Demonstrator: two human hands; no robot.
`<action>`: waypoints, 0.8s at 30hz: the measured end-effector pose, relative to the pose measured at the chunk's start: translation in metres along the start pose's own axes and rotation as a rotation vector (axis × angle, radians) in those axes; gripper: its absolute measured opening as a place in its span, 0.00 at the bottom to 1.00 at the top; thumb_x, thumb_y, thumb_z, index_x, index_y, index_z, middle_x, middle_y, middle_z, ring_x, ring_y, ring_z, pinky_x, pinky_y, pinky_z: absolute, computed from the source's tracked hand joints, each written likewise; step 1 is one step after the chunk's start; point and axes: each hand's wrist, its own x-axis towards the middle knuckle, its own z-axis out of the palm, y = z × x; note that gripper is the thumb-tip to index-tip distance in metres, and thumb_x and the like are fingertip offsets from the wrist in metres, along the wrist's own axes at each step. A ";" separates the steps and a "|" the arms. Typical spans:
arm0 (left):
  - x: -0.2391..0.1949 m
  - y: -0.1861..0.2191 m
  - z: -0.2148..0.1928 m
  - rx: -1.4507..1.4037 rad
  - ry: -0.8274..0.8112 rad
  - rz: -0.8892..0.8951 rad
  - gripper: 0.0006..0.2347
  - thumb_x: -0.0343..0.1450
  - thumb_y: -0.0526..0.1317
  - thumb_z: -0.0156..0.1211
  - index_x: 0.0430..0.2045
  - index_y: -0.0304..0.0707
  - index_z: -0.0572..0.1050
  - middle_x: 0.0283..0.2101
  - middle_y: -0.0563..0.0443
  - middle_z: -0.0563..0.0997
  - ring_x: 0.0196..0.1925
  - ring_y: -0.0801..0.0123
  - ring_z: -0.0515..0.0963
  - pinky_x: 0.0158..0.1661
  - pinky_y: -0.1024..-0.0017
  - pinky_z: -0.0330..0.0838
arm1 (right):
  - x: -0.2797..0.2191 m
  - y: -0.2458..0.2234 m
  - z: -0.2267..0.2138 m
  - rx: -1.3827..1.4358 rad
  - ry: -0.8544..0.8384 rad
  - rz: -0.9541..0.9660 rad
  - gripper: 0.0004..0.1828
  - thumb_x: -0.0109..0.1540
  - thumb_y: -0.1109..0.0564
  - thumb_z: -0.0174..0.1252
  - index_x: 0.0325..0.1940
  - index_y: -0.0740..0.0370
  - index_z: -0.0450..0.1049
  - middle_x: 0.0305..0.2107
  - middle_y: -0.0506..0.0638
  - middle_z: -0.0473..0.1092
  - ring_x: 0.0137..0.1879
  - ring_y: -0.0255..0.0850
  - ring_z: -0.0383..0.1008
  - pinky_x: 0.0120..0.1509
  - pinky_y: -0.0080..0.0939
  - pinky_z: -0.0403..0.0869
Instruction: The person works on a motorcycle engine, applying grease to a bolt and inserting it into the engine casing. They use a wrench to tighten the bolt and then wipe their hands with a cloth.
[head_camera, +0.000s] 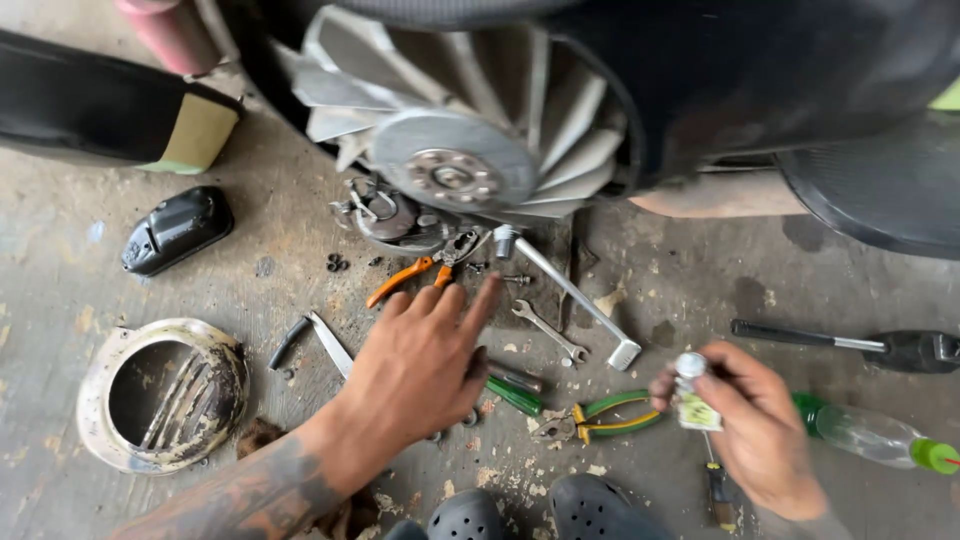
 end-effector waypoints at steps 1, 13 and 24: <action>0.006 0.008 0.000 0.008 -0.009 0.008 0.34 0.69 0.49 0.55 0.69 0.27 0.61 0.39 0.42 0.76 0.30 0.62 0.77 0.34 0.66 0.72 | 0.003 0.005 -0.005 0.013 0.006 -0.002 0.14 0.65 0.68 0.48 0.53 0.74 0.73 0.40 0.69 0.77 0.44 0.56 0.80 0.49 0.55 0.80; 0.055 0.066 0.016 0.326 0.115 -0.138 0.35 0.71 0.55 0.53 0.72 0.34 0.58 0.42 0.45 0.70 0.37 0.62 0.71 0.38 0.66 0.66 | 0.027 0.023 -0.050 0.100 -0.105 0.028 0.09 0.65 0.67 0.50 0.47 0.72 0.72 0.35 0.64 0.77 0.41 0.50 0.78 0.47 0.49 0.78; 0.079 0.076 0.036 0.394 0.144 -0.244 0.32 0.75 0.59 0.47 0.70 0.37 0.63 0.38 0.47 0.66 0.33 0.65 0.65 0.35 0.68 0.61 | 0.019 0.036 -0.092 0.056 -0.017 0.142 0.10 0.65 0.66 0.50 0.46 0.76 0.74 0.35 0.66 0.77 0.39 0.52 0.78 0.45 0.52 0.78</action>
